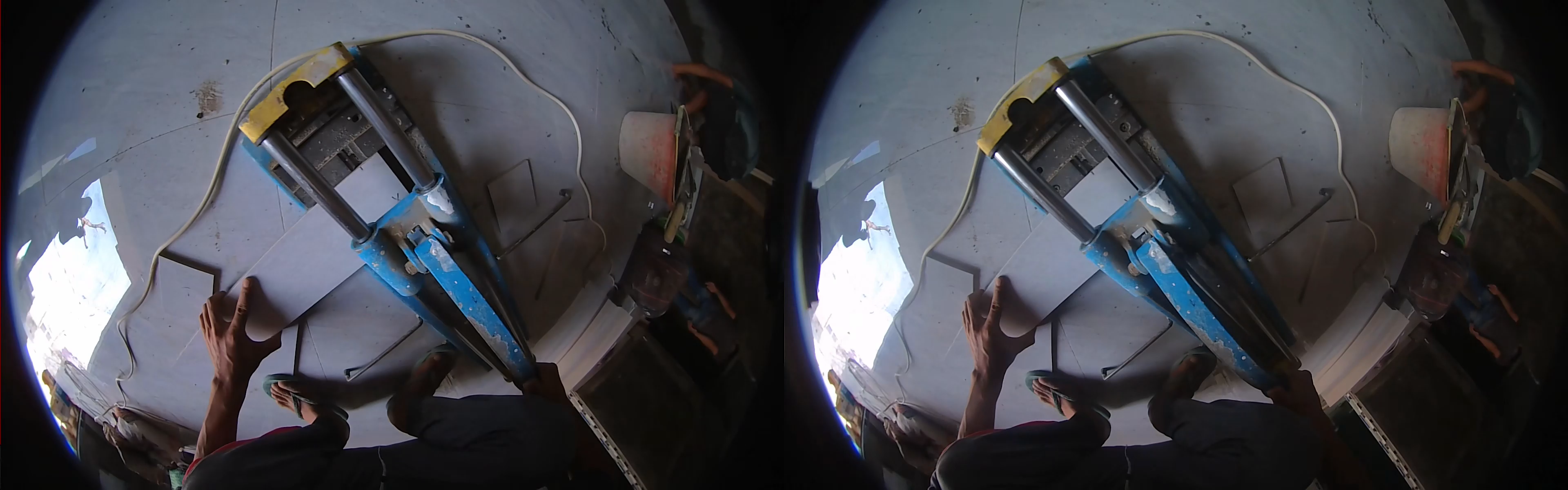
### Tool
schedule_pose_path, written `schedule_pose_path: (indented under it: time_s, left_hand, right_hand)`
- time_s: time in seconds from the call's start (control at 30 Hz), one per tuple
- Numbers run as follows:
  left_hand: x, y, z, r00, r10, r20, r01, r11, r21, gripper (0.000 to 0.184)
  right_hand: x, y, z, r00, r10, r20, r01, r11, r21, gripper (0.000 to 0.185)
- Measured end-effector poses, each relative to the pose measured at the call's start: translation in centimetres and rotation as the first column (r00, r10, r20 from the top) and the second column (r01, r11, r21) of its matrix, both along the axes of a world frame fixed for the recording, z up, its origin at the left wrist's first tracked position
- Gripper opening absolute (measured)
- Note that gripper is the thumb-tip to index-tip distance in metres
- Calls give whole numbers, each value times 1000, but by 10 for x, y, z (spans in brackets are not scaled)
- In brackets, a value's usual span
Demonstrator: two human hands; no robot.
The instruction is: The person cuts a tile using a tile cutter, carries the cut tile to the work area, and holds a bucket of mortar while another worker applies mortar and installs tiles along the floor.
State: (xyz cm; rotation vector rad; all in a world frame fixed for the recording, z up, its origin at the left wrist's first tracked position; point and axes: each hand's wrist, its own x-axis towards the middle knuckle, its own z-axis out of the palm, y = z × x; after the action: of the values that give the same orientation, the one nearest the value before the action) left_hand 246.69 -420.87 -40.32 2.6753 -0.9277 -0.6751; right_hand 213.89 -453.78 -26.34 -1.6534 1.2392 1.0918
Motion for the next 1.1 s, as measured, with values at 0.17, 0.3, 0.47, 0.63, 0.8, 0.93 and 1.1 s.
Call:
schedule_pose_path:
  time_s: [0.17,0.3,0.47,0.63,0.8,0.93,1.1]
  left_hand:
    - [0,2,-3,1000,-17,-7,17,1000,-3,96]
    - [0,1,-2,999,-20,-26,20,1000,-4,95]
    - [5,-1,2,995,-99,25,100,995,-11,95]
    - [5,3,2,997,-76,0,76,997,-15,93]
    - [4,9,1,998,-48,-37,49,999,11,91]
    - [4,13,1,998,-10,-59,9,1000,-11,89]
    - [9,15,11,1000,-14,-21,13,999,-46,91]
  right_hand:
    - [1,-1,0,1000,30,1,-30,999,24,54]
    - [2,-2,2,999,43,-9,-42,998,45,54]
    - [-7,-1,1,993,122,-1,-122,992,25,51]
    - [31,6,16,999,0,-39,-2,999,-48,32]
    - [45,9,23,997,31,-76,-38,994,-100,29]
    - [91,9,13,992,102,80,-93,990,-108,38]
    - [121,25,-1,977,139,159,-105,973,-204,53]
